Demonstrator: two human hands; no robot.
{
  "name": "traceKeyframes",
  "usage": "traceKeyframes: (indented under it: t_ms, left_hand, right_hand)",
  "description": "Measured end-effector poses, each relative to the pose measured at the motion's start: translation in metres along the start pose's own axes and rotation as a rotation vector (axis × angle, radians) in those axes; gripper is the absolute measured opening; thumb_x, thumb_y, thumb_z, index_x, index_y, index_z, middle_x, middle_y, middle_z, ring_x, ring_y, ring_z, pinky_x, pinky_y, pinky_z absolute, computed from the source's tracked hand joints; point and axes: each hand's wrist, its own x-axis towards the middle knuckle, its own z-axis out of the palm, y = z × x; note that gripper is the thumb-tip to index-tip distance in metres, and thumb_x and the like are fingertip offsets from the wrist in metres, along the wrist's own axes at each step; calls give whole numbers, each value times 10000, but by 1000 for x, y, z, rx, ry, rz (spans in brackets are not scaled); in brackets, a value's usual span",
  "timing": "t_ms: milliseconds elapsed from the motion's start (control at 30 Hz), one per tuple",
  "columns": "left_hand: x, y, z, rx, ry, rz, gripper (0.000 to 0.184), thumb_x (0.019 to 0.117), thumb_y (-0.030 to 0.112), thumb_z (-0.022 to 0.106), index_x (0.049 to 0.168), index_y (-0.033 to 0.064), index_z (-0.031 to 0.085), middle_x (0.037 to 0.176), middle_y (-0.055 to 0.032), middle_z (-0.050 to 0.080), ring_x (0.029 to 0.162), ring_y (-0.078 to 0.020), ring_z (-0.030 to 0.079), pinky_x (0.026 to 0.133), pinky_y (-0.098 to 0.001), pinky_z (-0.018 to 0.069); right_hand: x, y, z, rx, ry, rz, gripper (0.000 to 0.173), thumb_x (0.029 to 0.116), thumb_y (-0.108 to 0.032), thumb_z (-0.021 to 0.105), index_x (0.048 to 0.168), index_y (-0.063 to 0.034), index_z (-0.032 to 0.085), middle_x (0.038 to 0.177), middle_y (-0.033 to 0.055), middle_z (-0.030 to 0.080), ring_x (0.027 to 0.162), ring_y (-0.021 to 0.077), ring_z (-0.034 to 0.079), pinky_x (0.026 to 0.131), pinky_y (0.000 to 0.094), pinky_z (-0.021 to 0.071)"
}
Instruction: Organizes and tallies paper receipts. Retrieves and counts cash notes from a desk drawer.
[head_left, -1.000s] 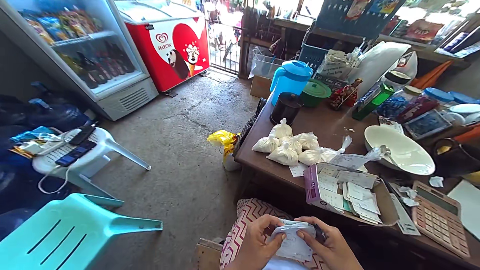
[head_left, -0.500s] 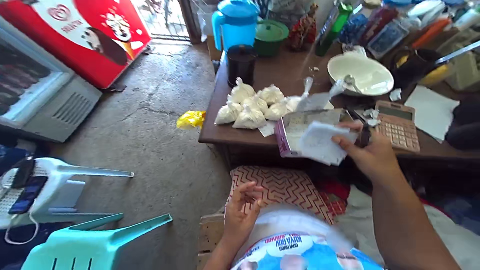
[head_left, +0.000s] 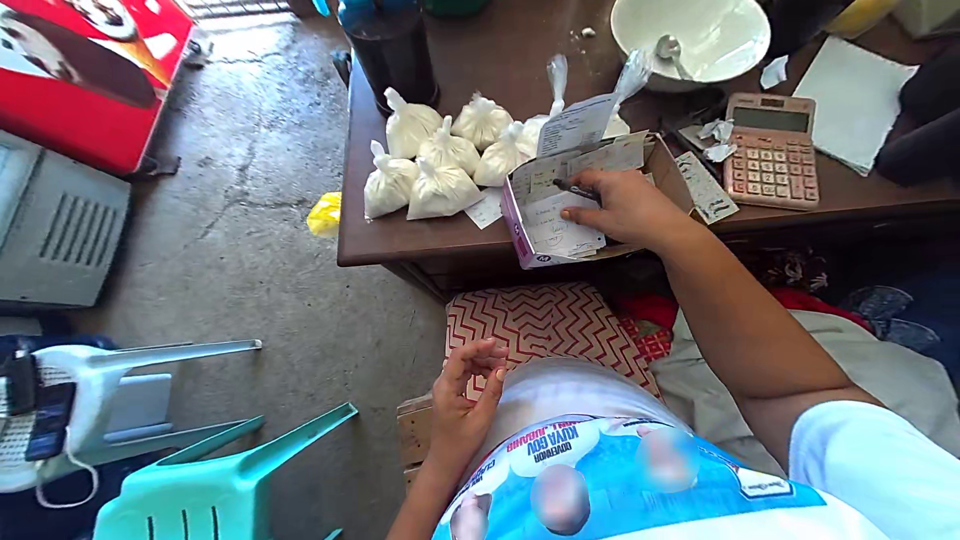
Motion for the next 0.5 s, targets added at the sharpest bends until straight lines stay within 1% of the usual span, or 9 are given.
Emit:
traceKeyframes:
  t_ms: [33, 67, 100, 200, 267, 300, 367, 433, 500]
  left_hand:
    - [1, -1, 1, 5, -6, -5, 289, 1003, 129, 642, 1282, 66, 593, 1160, -22, 729, 992, -110, 712, 877, -276, 594]
    - [3, -1, 2, 7, -13, -11, 291, 1003, 124, 640, 1283, 60, 592, 1160, -24, 729, 989, -107, 710, 877, -274, 591]
    - [4, -2, 3, 7, -19, -18, 293, 1000, 113, 639, 1281, 50, 591, 1158, -29, 727, 989, -109, 710, 876, -276, 594]
    - [12, -8, 7, 16, -63, -37, 305, 999, 101, 634, 1285, 10, 581, 1177, -49, 716, 979, -106, 709, 869, -277, 599]
    - [25, -13, 10, 59, -87, -16, 316, 995, 99, 634, 1283, -18, 578, 1227, -76, 686, 976, -99, 697, 851, -271, 597]
    - [33, -15, 12, 97, -81, 5, 323, 984, 97, 642, 1275, -29, 582, 1253, -100, 668, 988, -111, 694, 840, -281, 602]
    - [53, -19, 19, 180, -55, 46, 370, 967, 125, 671, 1291, -28, 581, 1324, -148, 603, 1077, -160, 675, 847, -323, 614]
    - [71, -24, 28, 217, -45, 29, 500, 956, 171, 710, 1388, 2, 523, 1435, -171, 514, 1180, -211, 644, 885, -370, 619]
    - [85, -27, 38, 171, -58, -51, 645, 951, 176, 721, 1495, 28, 408, 1511, -171, 441, 1227, -232, 628, 924, -385, 617]
  right_hand:
    - [-2, -1, -1, -75, 27, 21, 441, 954, -354, 729, 1333, -138, 660, 1142, 178, 714, 1016, 399, 686, 834, 680, 507]
    - [-7, -2, -3, -130, 73, 11, 474, 950, -384, 727, 1350, -141, 656, 1202, 176, 697, 1032, 408, 674, 822, 680, 499]
    - [-13, -2, -6, -157, 128, -13, 480, 954, -396, 718, 1348, -129, 657, 1226, 176, 688, 1042, 409, 672, 817, 671, 507]
    - [-36, 5, -17, -105, 283, -67, 460, 967, -380, 695, 1311, -76, 670, 1195, 177, 691, 1018, 376, 682, 811, 621, 537]
    - [-54, 17, -22, -66, 349, -60, 450, 968, -377, 691, 1278, -51, 682, 1145, 177, 694, 906, 335, 675, 756, 570, 541]
    - [-62, 24, -24, -69, 370, -48, 451, 969, -387, 685, 1267, -49, 688, 1132, 178, 695, 867, 329, 667, 727, 566, 533]
    - [-74, 36, -26, -92, 369, -25, 437, 977, -399, 670, 1266, -72, 693, 1142, 167, 696, 839, 323, 664, 692, 572, 522]
    - [-79, 45, -26, -119, 348, -53, 389, 989, -362, 654, 1258, -85, 701, 1117, 154, 703, 820, 317, 667, 676, 569, 521]
    - [-76, 47, -27, -150, 310, -115, 311, 1001, -275, 651, 1235, -79, 710, 1094, 156, 713, 842, 336, 688, 694, 580, 542]
